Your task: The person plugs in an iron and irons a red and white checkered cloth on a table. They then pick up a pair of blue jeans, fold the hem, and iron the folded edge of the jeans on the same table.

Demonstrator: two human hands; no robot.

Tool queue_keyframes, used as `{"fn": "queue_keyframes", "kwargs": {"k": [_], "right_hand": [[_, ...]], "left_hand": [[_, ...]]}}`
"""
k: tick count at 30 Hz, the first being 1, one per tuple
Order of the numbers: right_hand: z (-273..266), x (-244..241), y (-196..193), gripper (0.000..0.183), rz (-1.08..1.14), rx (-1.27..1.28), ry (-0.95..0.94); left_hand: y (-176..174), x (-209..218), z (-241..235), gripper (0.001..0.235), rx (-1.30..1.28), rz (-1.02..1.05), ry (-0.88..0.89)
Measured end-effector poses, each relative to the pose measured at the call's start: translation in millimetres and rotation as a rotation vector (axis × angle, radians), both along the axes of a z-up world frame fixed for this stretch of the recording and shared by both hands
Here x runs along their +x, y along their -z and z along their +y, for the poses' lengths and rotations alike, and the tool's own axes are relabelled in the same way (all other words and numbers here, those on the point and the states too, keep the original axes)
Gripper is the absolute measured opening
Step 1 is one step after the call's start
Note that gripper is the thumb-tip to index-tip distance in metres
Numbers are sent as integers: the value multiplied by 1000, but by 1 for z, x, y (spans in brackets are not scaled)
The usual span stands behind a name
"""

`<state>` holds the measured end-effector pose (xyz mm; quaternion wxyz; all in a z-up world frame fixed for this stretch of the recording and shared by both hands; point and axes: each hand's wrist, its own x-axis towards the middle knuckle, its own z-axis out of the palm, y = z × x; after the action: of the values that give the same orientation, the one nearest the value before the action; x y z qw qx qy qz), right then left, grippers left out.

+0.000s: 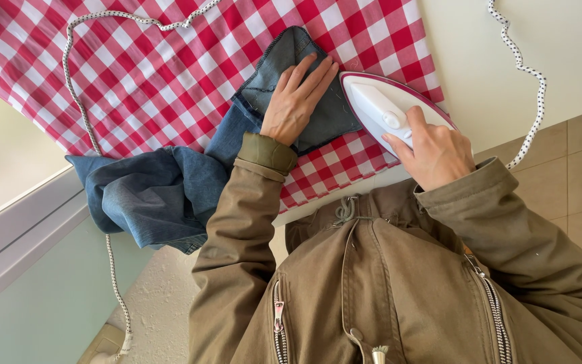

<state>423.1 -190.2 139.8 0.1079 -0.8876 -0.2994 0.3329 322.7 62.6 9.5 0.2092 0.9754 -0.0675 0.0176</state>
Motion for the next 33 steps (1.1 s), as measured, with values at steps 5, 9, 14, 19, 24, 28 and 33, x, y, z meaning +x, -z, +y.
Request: {"fn": "queue_keyframes", "kwargs": {"k": [5, 9, 14, 19, 24, 28, 33], "right_hand": [[12, 1, 3, 42, -40, 15, 3], [17, 3, 8, 42, -30, 37, -2], [25, 5, 17, 42, -50, 63, 8], [37, 8, 17, 43, -37, 65, 4], [46, 12, 15, 44, 5, 19, 13], [50, 11, 20, 43, -71, 42, -17], [47, 11, 20, 43, -78, 66, -27]], "left_hand": [[12, -4, 3, 62, -56, 10, -48], [12, -1, 5, 65, 53, -11, -123], [13, 1, 6, 68, 105, 6, -167], [19, 1, 5, 69, 117, 33, -199], [31, -2, 11, 70, 29, 47, -323], [27, 6, 13, 64, -37, -1, -377], [8, 36, 22, 42, -87, -138, -395]]}}
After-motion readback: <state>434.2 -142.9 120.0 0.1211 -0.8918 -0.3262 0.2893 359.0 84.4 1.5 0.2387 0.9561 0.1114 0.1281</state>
